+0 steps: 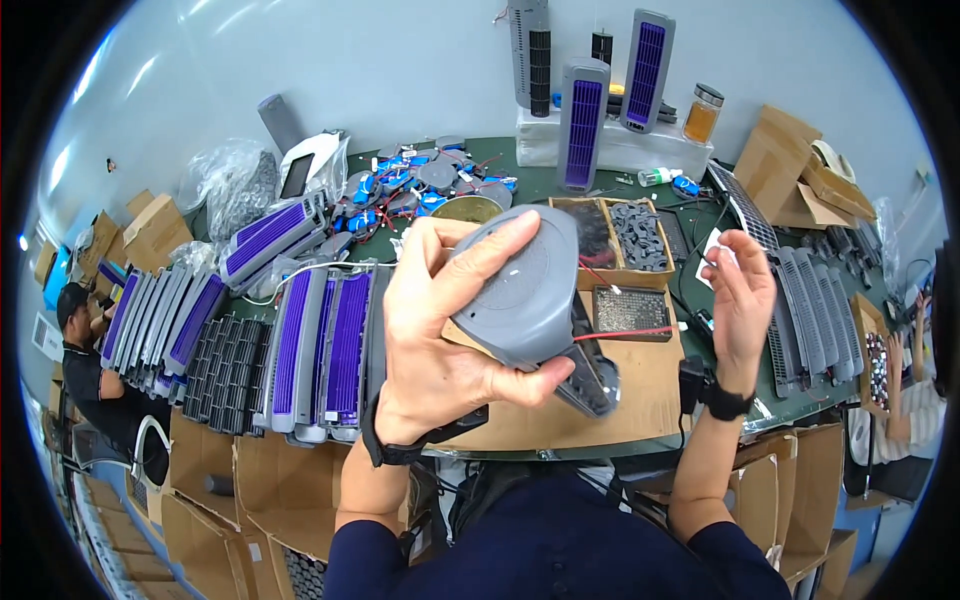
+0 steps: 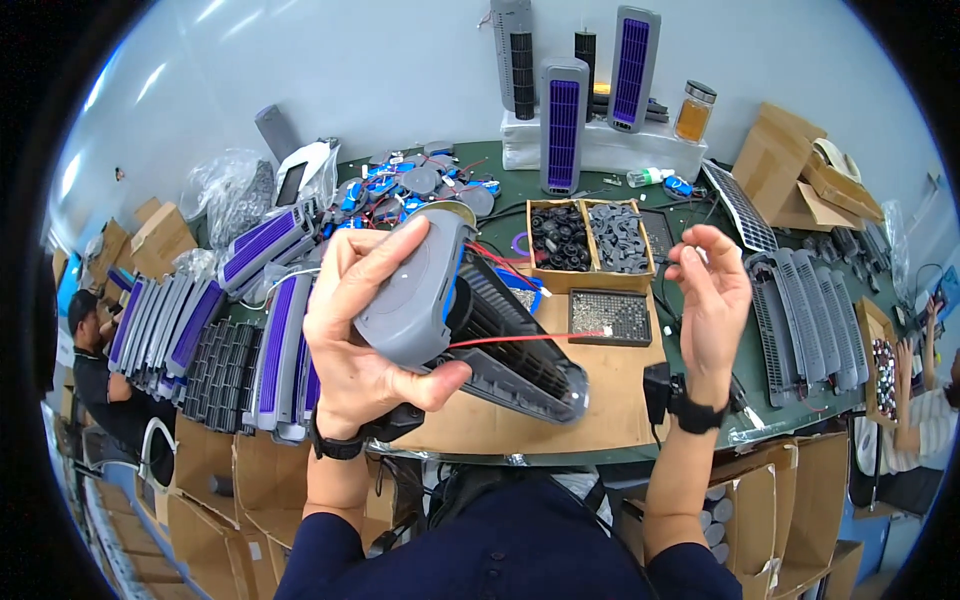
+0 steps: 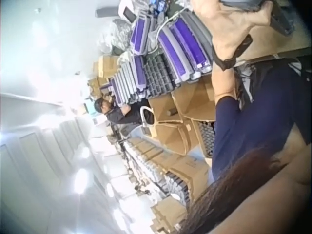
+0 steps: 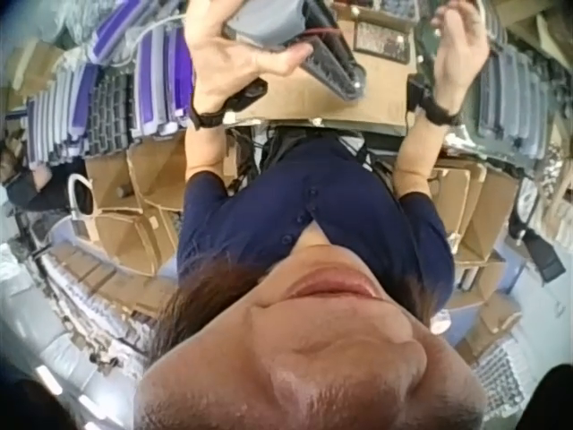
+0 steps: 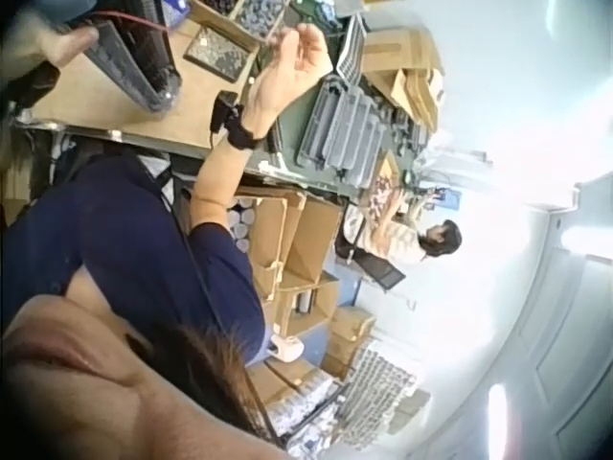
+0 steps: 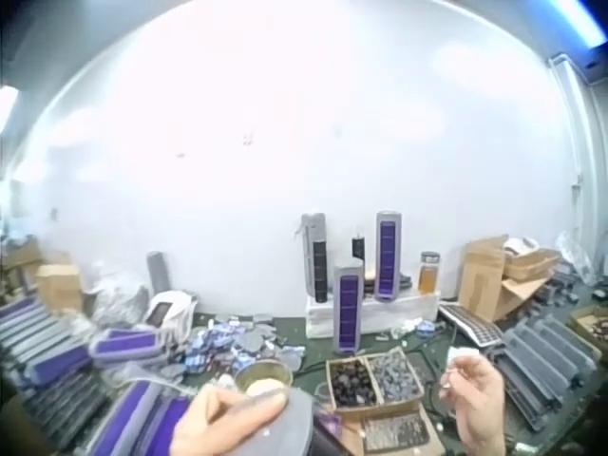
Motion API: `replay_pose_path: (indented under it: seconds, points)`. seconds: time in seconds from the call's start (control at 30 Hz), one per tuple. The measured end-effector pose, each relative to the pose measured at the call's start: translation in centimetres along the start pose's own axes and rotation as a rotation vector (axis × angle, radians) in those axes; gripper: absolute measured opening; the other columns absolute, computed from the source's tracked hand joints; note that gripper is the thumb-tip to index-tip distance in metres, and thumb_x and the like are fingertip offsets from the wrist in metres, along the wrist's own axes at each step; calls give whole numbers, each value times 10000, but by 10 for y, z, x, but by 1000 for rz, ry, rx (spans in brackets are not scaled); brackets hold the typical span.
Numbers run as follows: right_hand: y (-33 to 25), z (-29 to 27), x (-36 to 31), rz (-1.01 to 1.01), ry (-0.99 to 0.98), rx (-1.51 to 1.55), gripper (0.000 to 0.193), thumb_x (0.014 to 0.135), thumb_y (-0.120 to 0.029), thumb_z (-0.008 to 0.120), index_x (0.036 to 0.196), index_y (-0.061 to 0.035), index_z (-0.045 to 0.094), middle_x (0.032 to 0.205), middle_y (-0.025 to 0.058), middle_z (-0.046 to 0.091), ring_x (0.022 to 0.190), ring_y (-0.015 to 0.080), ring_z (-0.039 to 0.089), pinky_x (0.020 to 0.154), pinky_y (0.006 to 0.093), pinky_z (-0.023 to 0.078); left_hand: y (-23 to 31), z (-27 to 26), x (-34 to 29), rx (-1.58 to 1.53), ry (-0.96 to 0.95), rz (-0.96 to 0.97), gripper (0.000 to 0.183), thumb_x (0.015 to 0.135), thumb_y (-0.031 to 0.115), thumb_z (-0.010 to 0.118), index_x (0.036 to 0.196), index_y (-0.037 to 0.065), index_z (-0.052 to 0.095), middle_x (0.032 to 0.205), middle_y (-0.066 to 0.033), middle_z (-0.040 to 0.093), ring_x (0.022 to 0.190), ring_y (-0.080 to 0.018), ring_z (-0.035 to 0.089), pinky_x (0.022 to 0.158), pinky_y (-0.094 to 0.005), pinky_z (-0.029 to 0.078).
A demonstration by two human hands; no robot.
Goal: The person assembles a fan by fitting a purple grille onto a grey housing, applying grease to a fan blade's axle with a metal rod, and inserting the blade into a housing. They then connect a battery and circuit board to another housing and secure the components with a power screwdriver.
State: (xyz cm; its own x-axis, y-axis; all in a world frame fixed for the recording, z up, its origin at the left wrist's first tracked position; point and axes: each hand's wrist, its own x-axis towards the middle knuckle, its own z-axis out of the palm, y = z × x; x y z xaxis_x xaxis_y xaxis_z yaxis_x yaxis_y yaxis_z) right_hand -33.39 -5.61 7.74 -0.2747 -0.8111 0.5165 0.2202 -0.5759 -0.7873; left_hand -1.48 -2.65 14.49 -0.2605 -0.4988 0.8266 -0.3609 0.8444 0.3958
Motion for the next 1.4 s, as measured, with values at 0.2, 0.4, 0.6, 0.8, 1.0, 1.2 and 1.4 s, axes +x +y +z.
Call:
replay_pose_path:
  seconds: [0.2, 0.4, 0.6, 0.8, 1.0, 1.2, 1.4]
  points:
    - [-30, 17, -6, -75, -128, -36, 216, 963, -141, 572, 1137, -15, 594, 1132, 85, 601, 1004, 148, 597, 820, 277, 482, 2, 37, 13, 67, -58, 77, 763, 447, 203, 861, 1180, 120, 667, 966, -128, 568, 824, -272, 591, 691, -361, 525]
    - [-89, 69, 4, -137, -792, -645, 598, 934, -364, 620, 1353, 33, 463, 1326, 191, 492, 1271, 314, 449, 1083, 405, 327, 26, 90, 24, -48, -64, 97, 596, 456, 233, 902, 986, 79, 678, 897, -100, 567, 791, -267, 579, 659, -355, 510]
    - [-114, 26, 13, 303, -831, -583, 644, 923, -355, 648, 1395, 18, 419, 1358, 160, 440, 1282, 260, 429, 1086, 385, 325, 7, 129, 6, -400, -299, -11, 1085, 535, 311, 939, 1387, 25, 330, 1171, -160, 534, 989, -287, 575, 829, -389, 509]
    - [-126, 19, 25, 719, -683, -517, 811, 779, -502, 758, 1348, 11, 494, 1293, 116, 505, 1263, 213, 428, 1081, 359, 312, 15, 154, -1, -422, -362, -82, 1084, 565, 225, 900, 1425, 20, 272, 1250, -235, 529, 1095, -372, 594, 890, -410, 522]
    - [-127, 20, 16, 552, -640, -637, 816, 738, -487, 794, 1322, 14, 522, 1261, 117, 527, 1243, 210, 450, 1059, 350, 336, 20, 163, 0, -525, -104, 45, 959, 581, 114, 819, 1417, 105, 350, 1139, -203, 533, 950, -387, 622, 773, -424, 548]
    - [-95, 5, 2, 397, -571, -236, 749, 870, -413, 711, 1406, 10, 404, 1265, 107, 552, 1152, 155, 517, 1008, 306, 403, 14, 138, 11, -445, -346, 2, 857, 588, 136, 822, 1349, 312, 468, 1208, -191, 492, 964, -394, 625, 727, -430, 564]
    - [27, -144, -36, 64, -276, -1717, 605, 761, -260, 792, 1275, -60, 543, 1140, 202, 478, 1051, 388, 519, 826, 440, 498, -5, 106, 14, -396, -480, -91, 829, 610, 125, 780, 1345, 203, 404, 1175, -174, 510, 987, -387, 600, 785, -450, 541]
